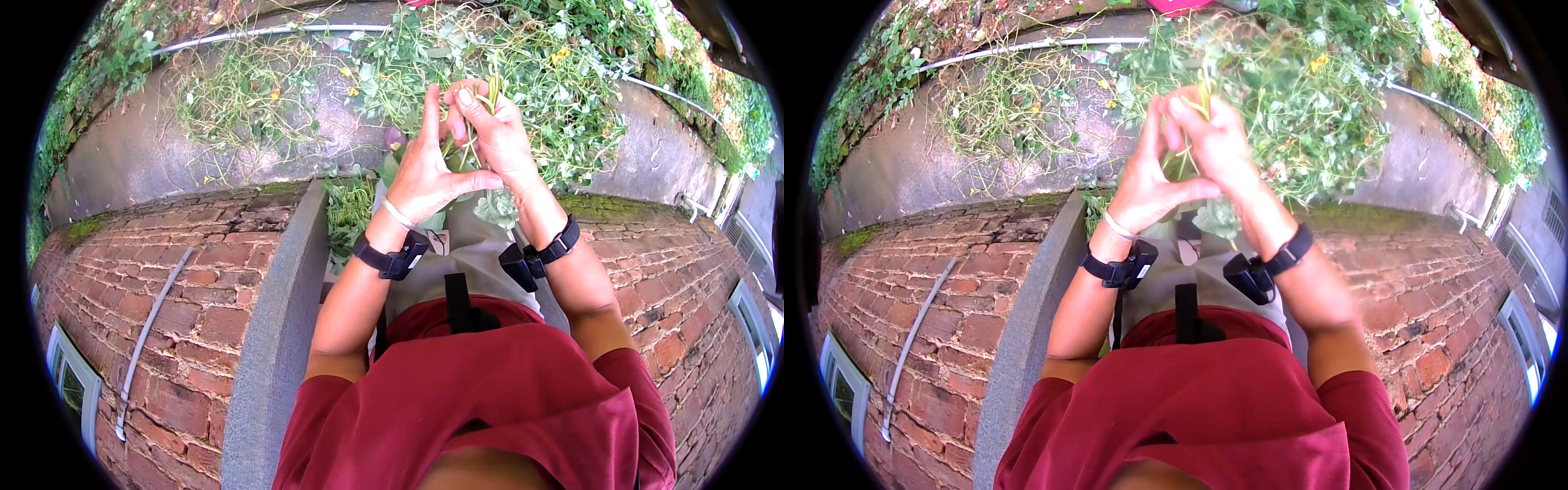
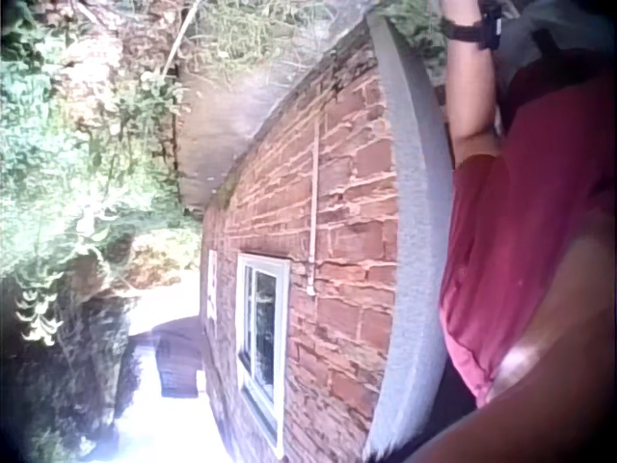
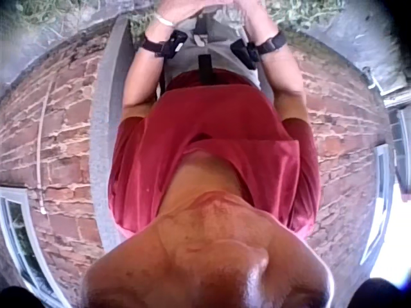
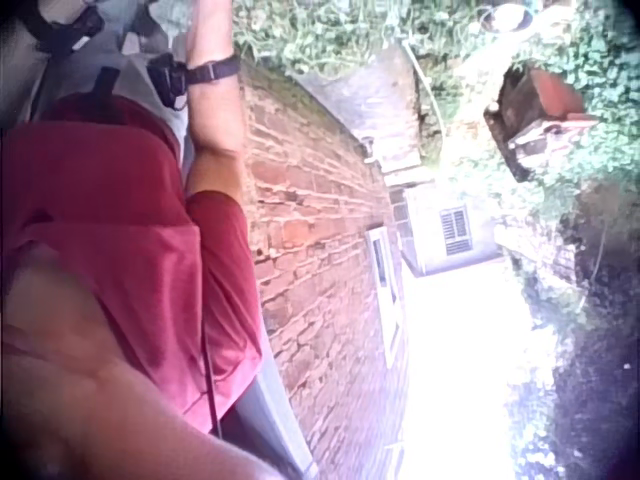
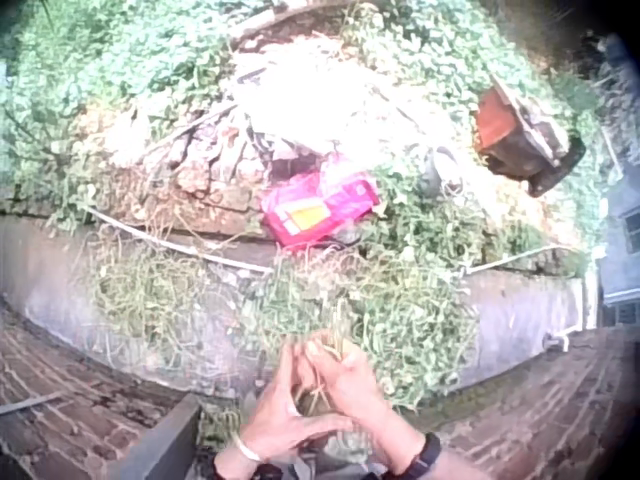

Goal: The person strips leaves from vines by hand and collects the vines together.

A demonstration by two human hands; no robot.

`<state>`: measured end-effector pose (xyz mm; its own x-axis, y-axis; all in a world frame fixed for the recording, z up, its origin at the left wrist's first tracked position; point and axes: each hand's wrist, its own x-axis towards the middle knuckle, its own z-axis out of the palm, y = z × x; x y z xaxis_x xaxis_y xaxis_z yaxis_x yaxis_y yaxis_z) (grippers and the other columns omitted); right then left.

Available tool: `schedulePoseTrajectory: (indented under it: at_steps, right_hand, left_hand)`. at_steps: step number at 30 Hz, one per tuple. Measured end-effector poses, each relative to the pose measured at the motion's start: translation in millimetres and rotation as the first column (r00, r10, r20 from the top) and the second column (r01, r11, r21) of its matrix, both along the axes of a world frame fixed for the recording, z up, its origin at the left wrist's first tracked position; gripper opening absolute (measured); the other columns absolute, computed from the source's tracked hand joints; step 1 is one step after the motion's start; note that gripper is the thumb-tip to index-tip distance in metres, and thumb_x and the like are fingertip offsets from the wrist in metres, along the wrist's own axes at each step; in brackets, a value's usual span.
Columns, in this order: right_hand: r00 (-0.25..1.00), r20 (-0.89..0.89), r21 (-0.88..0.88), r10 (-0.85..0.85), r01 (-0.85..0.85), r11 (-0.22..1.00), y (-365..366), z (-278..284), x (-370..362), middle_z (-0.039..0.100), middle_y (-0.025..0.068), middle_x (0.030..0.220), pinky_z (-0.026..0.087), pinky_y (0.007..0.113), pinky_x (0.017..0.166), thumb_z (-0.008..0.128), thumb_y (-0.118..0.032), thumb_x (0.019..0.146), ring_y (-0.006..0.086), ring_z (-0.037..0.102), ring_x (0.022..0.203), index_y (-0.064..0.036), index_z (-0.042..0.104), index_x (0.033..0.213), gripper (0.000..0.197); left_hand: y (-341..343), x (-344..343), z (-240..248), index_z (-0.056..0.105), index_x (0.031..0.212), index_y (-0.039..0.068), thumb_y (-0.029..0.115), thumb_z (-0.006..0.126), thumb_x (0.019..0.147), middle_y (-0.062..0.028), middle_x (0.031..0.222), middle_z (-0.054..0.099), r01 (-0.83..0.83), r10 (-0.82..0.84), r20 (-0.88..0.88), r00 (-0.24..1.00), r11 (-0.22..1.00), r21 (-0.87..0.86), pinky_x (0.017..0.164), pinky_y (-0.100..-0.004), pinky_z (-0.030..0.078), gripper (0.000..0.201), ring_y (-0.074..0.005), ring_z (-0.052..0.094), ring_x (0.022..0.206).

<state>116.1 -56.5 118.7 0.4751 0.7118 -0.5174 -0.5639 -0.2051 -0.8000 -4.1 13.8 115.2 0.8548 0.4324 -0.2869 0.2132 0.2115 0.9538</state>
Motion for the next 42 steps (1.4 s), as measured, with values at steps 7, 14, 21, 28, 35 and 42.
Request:
schedulePoseTrajectory:
  at_steps: [7, 14, 21, 28, 35, 42]
  right_hand:
    - [0.99, -0.042, -0.043, 0.131, -0.133, 0.99, -20.6, -25.4, 20.1, 0.063, 0.0019, 0.079, 0.048, 0.024, 0.068, 0.064, -0.018, 0.095, 0.0093, 0.06, 0.07, -0.0038, 0.064, 0.099, 0.015]
    - [0.911, -0.16, -0.151, 0.38, -0.403, 0.903, -29.3, -66.1, 13.1, 0.068, 0.009, 0.113, 0.044, 0.03, 0.091, 0.07, -0.01, 0.086, 0.0146, 0.06, 0.103, -0.0045, 0.064, 0.116, 0.031]
    - [0.8, -0.205, -0.422, 0.564, -0.592, 0.686, -47.5, -136.8, -2.7, 0.071, 0.0082, 0.101, 0.046, 0.023, 0.071, 0.061, -0.012, 0.094, 0.011, 0.063, 0.092, -0.0007, 0.064, 0.116, 0.024]
    - [0.786, -0.156, -0.598, 0.598, -0.557, 0.576, -70.0, -176.5, 8.9, 0.072, 0.0068, 0.093, 0.044, 0.024, 0.069, 0.06, -0.011, 0.094, 0.0105, 0.06, 0.081, -0.0024, 0.066, 0.11, 0.019]
    - [0.807, -0.116, -0.709, 0.579, -0.475, 0.521, -95.9, -189.8, 48.5, 0.072, 0.0037, 0.092, 0.044, 0.022, 0.067, 0.059, -0.01, 0.095, 0.0089, 0.06, 0.078, -0.0036, 0.066, 0.108, 0.017]
    - [0.702, 0.009, -0.771, 0.712, -0.448, 0.452, -122.6, -255.3, 102.8, 0.071, 0.0091, 0.096, 0.051, 0.032, 0.084, 0.06, -0.015, 0.094, 0.0166, 0.064, 0.087, -0.0013, 0.067, 0.107, 0.02]
  left_hand:
    - [-43.7, -19.7, -50.2, 0.05, 0.107, -0.001, 0.007, 0.057, 0.086, -0.0208, 0.075, 0.058, 0.009, -0.013, -0.052, 0.999, 0.997, -0.074, 0.066, -0.0459, 0.048, 0.023, -0.0407, 0.059, 0.071]
    - [-47.1, -96.6, -99.8, 0.047, 0.095, 0.0, 0.002, 0.057, 0.08, -0.0204, 0.076, 0.06, 0.114, 0.059, -0.374, 0.925, 0.898, 0.424, 0.064, -0.0524, 0.045, 0.018, -0.0434, 0.06, 0.073]
    - [-113.8, -264.7, -215.9, 0.053, 0.101, 0.002, 0.003, 0.056, 0.081, -0.0172, 0.079, 0.063, 0.174, 0.214, -0.717, 0.663, 0.888, 0.426, 0.074, -0.051, 0.046, 0.02, -0.0406, 0.062, 0.075]
    - [-163.8, -417.2, -350.5, 0.012, 0.154, 0.008, 0.024, 0.056, 0.092, -0.0198, 0.157, 0.018, 0.456, -0.083, -0.986, -0.147, 0.878, -0.142, 0.106, -0.0669, 0.024, 0.077, -0.0387, 0.016, 0.146]
    - [-174.8, -430.8, -456.7, -0.002, 0.152, -0.004, 0.047, 0.057, 0.088, -0.0298, 0.158, 0.002, 0.134, -0.519, -0.828, -0.214, 0.824, -0.551, 0.114, -0.0622, 0.006, 0.1, -0.0509, 0.001, 0.145]
    - [-153.3, -431.2, -443.0, 0.057, 0.115, 0.011, 0.03, 0.069, 0.08, -0.0113, 0.125, 0.056, 0.422, 0.115, -0.932, -0.344, 0.906, -0.044, 0.095, -0.0585, 0.035, 0.041, -0.0307, 0.047, 0.121]
